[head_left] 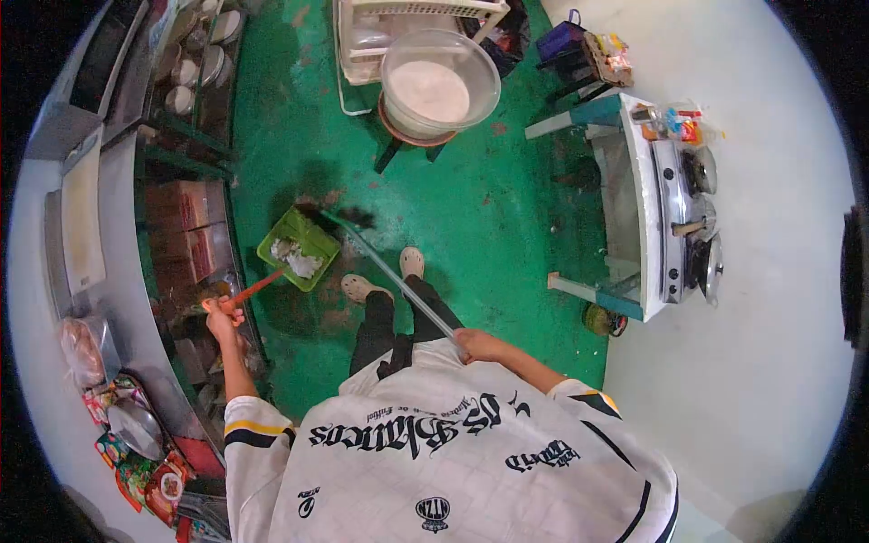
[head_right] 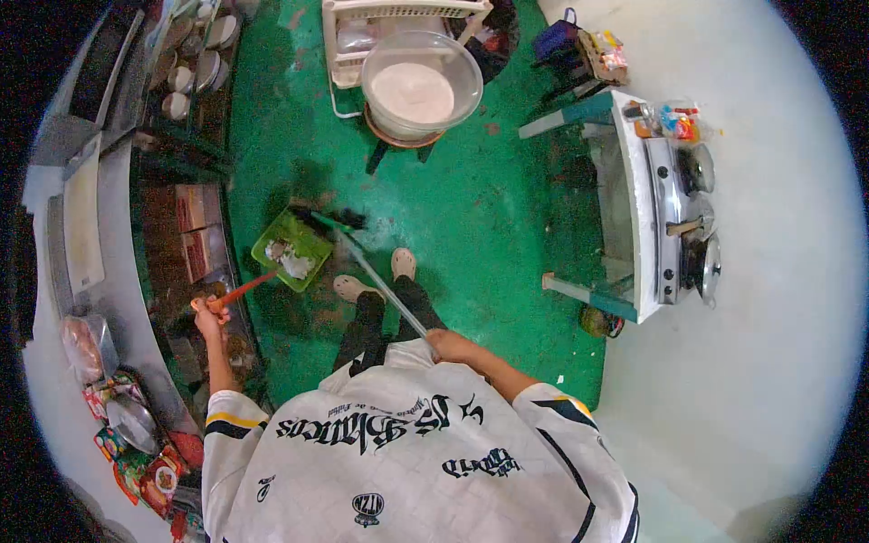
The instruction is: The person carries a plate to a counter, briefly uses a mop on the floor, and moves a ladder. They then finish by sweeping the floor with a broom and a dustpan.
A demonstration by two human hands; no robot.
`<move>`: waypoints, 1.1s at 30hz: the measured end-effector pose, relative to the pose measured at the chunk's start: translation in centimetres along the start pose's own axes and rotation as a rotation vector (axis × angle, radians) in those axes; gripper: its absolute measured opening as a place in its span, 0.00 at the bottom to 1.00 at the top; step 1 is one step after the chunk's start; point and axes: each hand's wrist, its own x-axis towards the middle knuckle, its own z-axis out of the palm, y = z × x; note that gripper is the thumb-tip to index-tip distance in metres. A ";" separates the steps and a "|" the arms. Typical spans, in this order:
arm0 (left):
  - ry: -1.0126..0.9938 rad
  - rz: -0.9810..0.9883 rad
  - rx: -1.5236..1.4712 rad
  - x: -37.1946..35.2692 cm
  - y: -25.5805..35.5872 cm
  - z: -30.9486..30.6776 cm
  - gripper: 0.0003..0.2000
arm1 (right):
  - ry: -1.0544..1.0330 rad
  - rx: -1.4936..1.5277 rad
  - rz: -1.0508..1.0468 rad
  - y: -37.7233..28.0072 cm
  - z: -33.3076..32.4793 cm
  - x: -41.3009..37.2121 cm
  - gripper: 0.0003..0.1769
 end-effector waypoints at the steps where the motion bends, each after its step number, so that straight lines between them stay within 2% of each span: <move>1: 0.025 -0.017 0.009 0.1 0.1 -0.1 0.18 | 0.105 -0.101 -0.142 0.5 0.4 -0.5 0.25; 3: 0.052 0.025 0.042 -0.3 0.2 -0.3 0.17 | 0.269 -0.228 -0.272 1.1 0.1 -0.7 0.23; 5: 0.075 0.021 0.043 -0.6 0.4 -0.8 0.17 | 0.238 0.015 0.075 -5.4 -2.8 -2.1 0.25; 6: 0.070 0.000 0.022 -0.7 0.4 -0.8 0.16 | 0.132 0.271 0.402 -11.4 -5.9 -3.2 0.26; 9: 0.069 0.007 0.009 -0.9 0.4 -0.7 0.16 | 0.260 0.187 0.332 -8.5 -6.7 1.2 0.25; 12: 0.042 0.051 0.018 -0.7 0.2 -0.4 0.16 | 0.284 0.223 0.308 -7.2 -5.7 5.9 0.23; 15: 0.075 0.042 0.053 -1.6 0.8 0.5 0.16 | 0.031 0.513 0.442 -6.8 -3.4 7.2 0.21; 17: 0.075 0.059 0.050 -1.9 1.0 0.9 0.16 | -0.052 0.458 0.399 -7.6 -2.7 5.0 0.19; 19: 0.100 0.058 0.034 -1.3 0.7 0.7 0.18 | -0.039 0.121 0.106 -7.4 -2.5 3.2 0.19; 21: 0.178 0.017 0.039 -1.5 0.0 -0.6 0.19 | -0.001 -0.008 -0.002 -8.0 -3.2 2.7 0.19; 22: 0.221 -0.018 0.054 -1.8 0.1 -0.8 0.20 | 0.054 0.039 0.041 -10.9 -4.2 1.9 0.19; 23: 0.175 -0.019 -0.027 -2.0 0.0 -1.5 0.20 | 0.131 0.095 0.099 -12.7 -5.3 1.5 0.20; 24: 0.113 -0.033 -0.100 -1.9 -0.3 -2.3 0.21 | 0.164 0.008 0.060 -11.5 -6.1 3.3 0.19; 26: 0.138 -0.024 -0.098 -2.5 0.7 -2.6 0.19 | 0.210 -0.134 0.178 -9.6 -7.6 9.2 0.18; 27: 0.103 -0.030 -0.162 -1.1 -0.3 -4.0 0.18 | 0.223 -0.074 0.177 -13.3 -9.7 9.9 0.17; 29: 0.111 -0.056 -0.227 0.1 -0.5 -4.2 0.17 | 0.369 -0.103 -0.012 -10.7 -10.6 16.6 0.18; 31: 0.197 -0.102 -0.227 -0.8 0.8 -3.2 0.15 | 0.399 -0.111 0.002 -9.9 -10.4 20.0 0.18; 33: 0.152 -0.098 -0.295 -0.3 0.3 -3.3 0.14 | 0.370 -0.021 0.147 -9.7 -8.7 21.4 0.16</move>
